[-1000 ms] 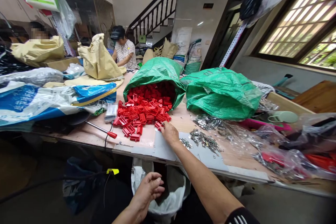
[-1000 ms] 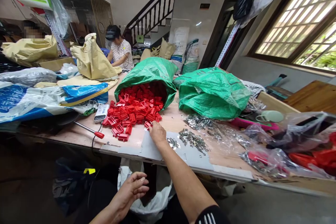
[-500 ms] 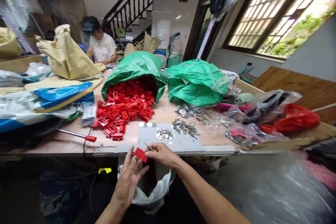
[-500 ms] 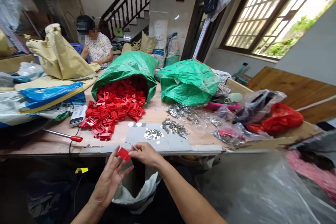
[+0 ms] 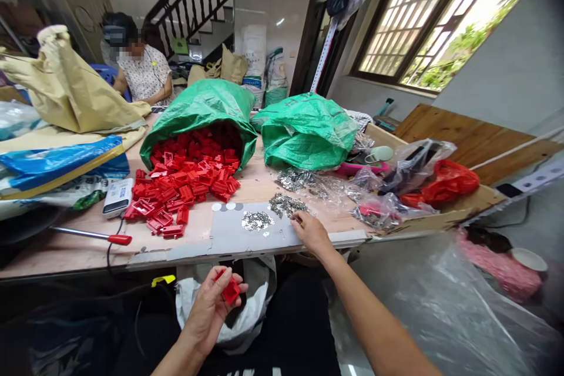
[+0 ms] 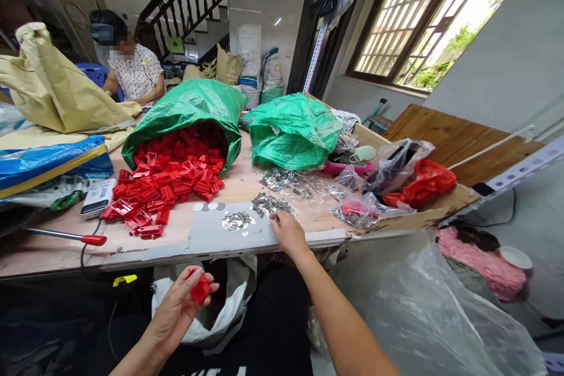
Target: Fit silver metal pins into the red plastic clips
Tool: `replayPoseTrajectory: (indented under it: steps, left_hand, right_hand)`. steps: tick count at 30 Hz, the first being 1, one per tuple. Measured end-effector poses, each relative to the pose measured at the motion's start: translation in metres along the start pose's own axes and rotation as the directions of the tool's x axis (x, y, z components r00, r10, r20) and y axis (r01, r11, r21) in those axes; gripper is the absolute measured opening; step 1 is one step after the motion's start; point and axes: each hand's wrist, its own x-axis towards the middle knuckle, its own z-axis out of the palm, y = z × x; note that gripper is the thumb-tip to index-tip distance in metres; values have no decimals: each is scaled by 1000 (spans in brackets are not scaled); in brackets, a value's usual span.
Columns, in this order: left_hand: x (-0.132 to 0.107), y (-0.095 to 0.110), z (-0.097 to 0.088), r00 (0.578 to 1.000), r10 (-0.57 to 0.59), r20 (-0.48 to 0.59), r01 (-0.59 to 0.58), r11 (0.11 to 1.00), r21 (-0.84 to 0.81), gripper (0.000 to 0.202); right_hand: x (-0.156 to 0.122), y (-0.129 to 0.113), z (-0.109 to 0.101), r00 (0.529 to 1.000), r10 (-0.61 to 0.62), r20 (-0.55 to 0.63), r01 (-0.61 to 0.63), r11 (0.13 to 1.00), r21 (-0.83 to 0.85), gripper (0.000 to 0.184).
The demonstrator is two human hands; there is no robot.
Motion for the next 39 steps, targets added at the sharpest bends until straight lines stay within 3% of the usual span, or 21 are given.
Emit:
replayPoseTrajectory:
  steps: [3,7,12,18,23,29,35,39]
  left_hand:
    - [-2,-3,1,1000,-11,14,11,1000,19,33]
    - [-4,-6,1,999,-14,-48,15,1000,27,36]
    - [-3,-7,-2,995,28,-97,-24,998,50,40]
    - [1,-9,-6,992,37,-120,-32,999,41,45]
    - [4,-13,-9,997,-16,-72,17,1000,13,45]
    - [1,-14,-7,997,-57,-46,56,998,-22,61]
    - [-1,-14,-9,999,-24,-32,26,998,53,55]
    - [1,-13,-9,997,57,-48,-52,994,95,50]
  right_hand:
    - [14,3,4,997,67,-37,-69,995,-75,13]
    - [24,-4,15,992,102,-70,-111,984,-141,15]
    - [24,-6,15,996,52,-67,-61,988,-139,12]
    - [5,12,0,997,-80,3,80,995,-66,17]
    - [-5,25,-6,998,-66,-8,65,997,-40,19]
    - [0,18,3,998,-58,-17,57,997,-48,17]
    - [10,11,10,997,-68,-28,66,996,-64,10]
    - [10,11,6,995,-64,-72,61,997,-49,12]
